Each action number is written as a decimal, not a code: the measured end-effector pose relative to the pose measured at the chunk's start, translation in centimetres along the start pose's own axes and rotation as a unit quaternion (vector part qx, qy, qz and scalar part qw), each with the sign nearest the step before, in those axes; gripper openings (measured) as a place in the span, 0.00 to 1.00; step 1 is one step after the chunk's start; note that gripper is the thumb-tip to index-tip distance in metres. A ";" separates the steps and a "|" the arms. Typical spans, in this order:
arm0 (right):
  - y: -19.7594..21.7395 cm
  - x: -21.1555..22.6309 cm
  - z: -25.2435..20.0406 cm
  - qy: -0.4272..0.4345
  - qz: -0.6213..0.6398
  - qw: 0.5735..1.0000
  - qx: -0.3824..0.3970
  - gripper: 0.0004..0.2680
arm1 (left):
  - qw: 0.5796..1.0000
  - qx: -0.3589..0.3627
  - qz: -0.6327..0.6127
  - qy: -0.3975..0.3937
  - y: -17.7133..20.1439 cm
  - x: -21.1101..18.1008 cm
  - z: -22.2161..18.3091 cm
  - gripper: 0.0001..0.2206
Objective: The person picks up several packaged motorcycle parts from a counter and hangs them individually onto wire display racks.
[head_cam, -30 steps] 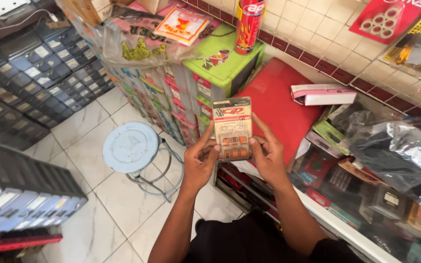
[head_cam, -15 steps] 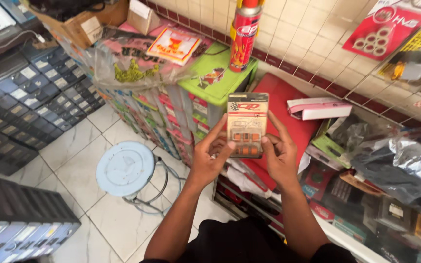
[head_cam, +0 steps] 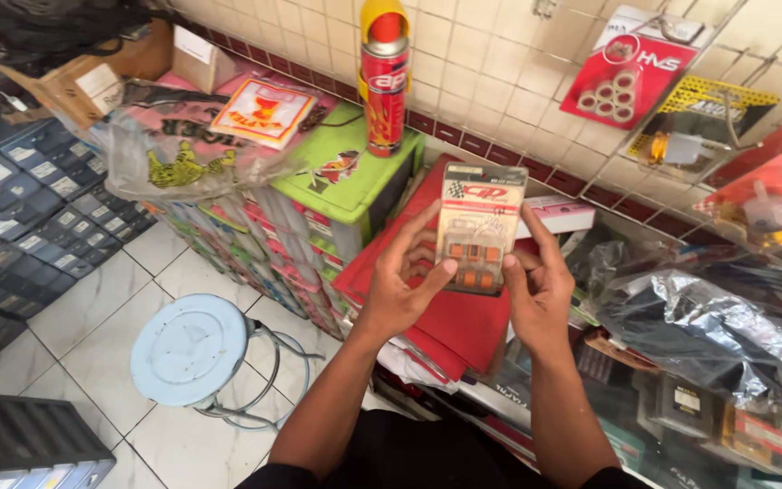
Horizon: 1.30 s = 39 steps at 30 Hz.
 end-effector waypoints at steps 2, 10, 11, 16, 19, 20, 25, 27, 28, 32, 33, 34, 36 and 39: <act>0.9 0.1 0.1 -0.005 -0.014 1.000 -0.015 0.22 | 1.000 0.009 -0.010 -0.002 -0.7 0.2 0.7 0.33; 1.9 2.7 2.3 0.009 -0.081 0.995 -0.060 0.22 | 0.997 0.077 0.000 -0.018 -2.0 -0.9 5.0 0.36; 1.8 3.5 3.0 0.019 -0.080 0.994 -0.065 0.22 | 0.996 0.087 -0.001 -0.032 -2.1 -1.5 6.1 0.36; 0.7 7.4 5.5 0.089 -0.095 0.988 -0.079 0.21 | 0.988 0.127 -0.023 -0.083 -2.4 -4.0 10.1 0.37; 0.4 9.5 7.6 0.119 -0.144 0.976 -0.115 0.21 | 0.977 0.154 -0.024 -0.147 -2.4 -6.0 13.0 0.35; 0.4 9.8 8.4 0.109 -0.129 0.978 -0.120 0.22 | 0.975 0.156 -0.022 -0.155 -2.3 -6.3 13.9 0.34; -0.1 11.9 11.9 0.151 -0.119 0.975 -0.112 0.20 | 0.964 0.169 -0.024 -0.202 -1.8 -7.5 18.4 0.31; -0.2 12.2 12.8 0.158 -0.110 0.976 -0.106 0.19 | 0.964 0.164 -0.017 -0.209 -1.5 -7.4 19.7 0.31; -0.3 12.2 13.2 0.156 -0.102 0.977 -0.102 0.19 | 0.965 0.159 -0.019 -0.209 -1.3 -7.2 20.1 0.31; -0.6 11.7 14.0 0.142 -0.070 0.983 -0.098 0.19 | 0.964 0.161 -0.043 -0.210 -0.9 -6.3 21.2 0.30; -0.7 11.8 14.0 0.141 -0.071 0.983 -0.097 0.20 | 0.963 0.161 -0.041 -0.213 -0.7 -6.2 21.3 0.30; -0.9 11.8 14.0 0.141 -0.071 0.983 -0.096 0.20 | 0.962 0.162 -0.042 -0.215 -0.6 -6.1 21.4 0.30; -1.2 12.2 14.1 0.139 -0.068 0.984 -0.093 0.20 | 0.962 0.161 -0.048 -0.215 -0.5 -5.9 21.4 0.30; -1.8 12.8 14.1 0.115 -0.034 0.988 -0.099 0.21 | 0.961 0.164 -0.058 -0.216 -0.5 -5.8 21.4 0.29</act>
Point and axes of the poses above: each hand's wrist, its own z-axis towards the middle knuckle, its own y-axis out of the back of the hand, x = y × z, the point moved 7 cm from there along z, towards the middle knuckle, and after that the axes turned 10 degrees about -y, right-handed, at the moved point
